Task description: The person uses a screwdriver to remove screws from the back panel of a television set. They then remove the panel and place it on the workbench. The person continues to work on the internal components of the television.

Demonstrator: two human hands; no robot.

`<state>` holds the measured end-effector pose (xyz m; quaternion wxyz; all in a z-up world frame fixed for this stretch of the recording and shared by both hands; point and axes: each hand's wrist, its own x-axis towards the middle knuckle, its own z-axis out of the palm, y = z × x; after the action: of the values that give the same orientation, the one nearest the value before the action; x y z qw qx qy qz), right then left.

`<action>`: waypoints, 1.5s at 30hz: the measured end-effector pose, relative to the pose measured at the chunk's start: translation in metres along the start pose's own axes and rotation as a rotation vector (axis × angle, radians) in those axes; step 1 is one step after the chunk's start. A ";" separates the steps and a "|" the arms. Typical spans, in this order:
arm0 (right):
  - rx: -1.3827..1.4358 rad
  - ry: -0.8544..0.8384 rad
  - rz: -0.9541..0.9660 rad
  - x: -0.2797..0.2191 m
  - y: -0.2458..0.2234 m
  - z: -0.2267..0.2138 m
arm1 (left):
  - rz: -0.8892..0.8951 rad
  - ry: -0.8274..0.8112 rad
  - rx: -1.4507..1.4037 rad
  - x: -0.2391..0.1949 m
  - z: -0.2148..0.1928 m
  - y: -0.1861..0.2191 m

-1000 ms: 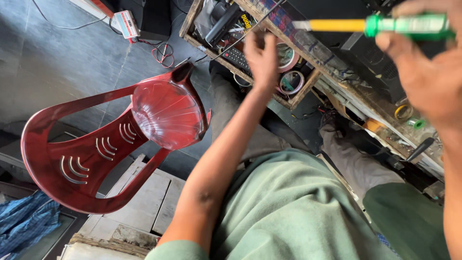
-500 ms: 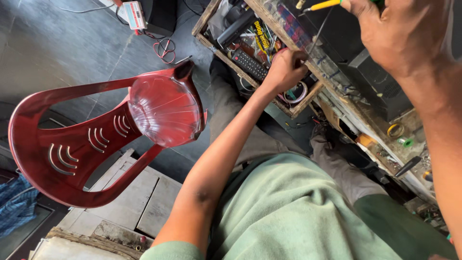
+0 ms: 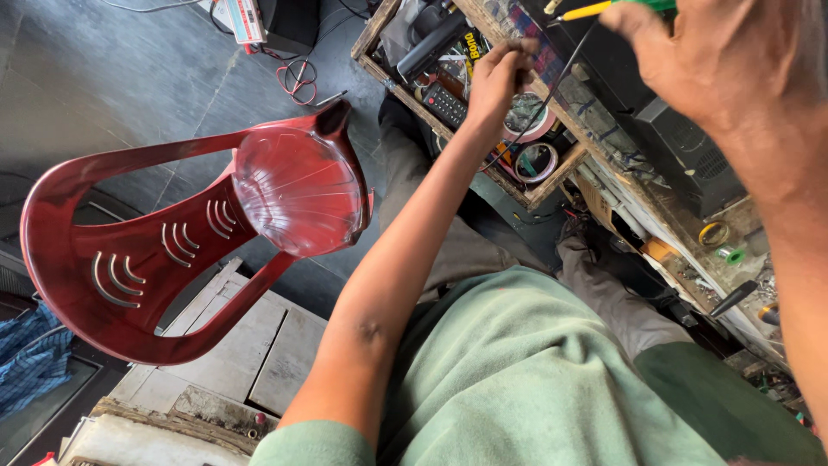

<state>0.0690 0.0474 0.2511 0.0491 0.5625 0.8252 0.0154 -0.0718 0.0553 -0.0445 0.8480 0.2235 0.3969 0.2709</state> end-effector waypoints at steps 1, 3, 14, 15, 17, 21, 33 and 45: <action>0.003 -0.010 0.000 0.000 -0.001 0.001 | 0.014 0.010 0.015 0.002 0.005 -0.002; -0.002 -0.015 -0.002 -0.001 0.001 0.001 | 0.037 0.020 -0.087 0.007 0.016 -0.008; 0.059 -0.107 -0.041 0.018 0.016 -0.029 | 0.041 0.076 -0.349 0.017 0.035 -0.030; 0.057 -0.119 -0.043 0.020 0.014 -0.032 | 0.026 0.091 -0.340 0.016 0.035 -0.032; 0.036 -0.139 -0.026 0.020 0.007 -0.035 | 0.007 0.104 -0.345 0.013 0.037 -0.036; -0.055 -0.167 -0.009 0.033 -0.005 -0.037 | 0.019 0.133 -0.318 0.019 0.040 -0.031; 0.022 -0.084 0.030 0.047 -0.018 -0.046 | 0.019 0.147 -0.362 0.023 0.041 -0.040; 0.109 -0.002 0.038 0.041 -0.013 -0.042 | -0.012 0.139 -0.665 0.026 0.047 -0.051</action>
<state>0.0377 0.0821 0.2895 0.0189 0.5798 0.8140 -0.0292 -0.0059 0.0256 -0.0622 0.8469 -0.0865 0.3452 0.3951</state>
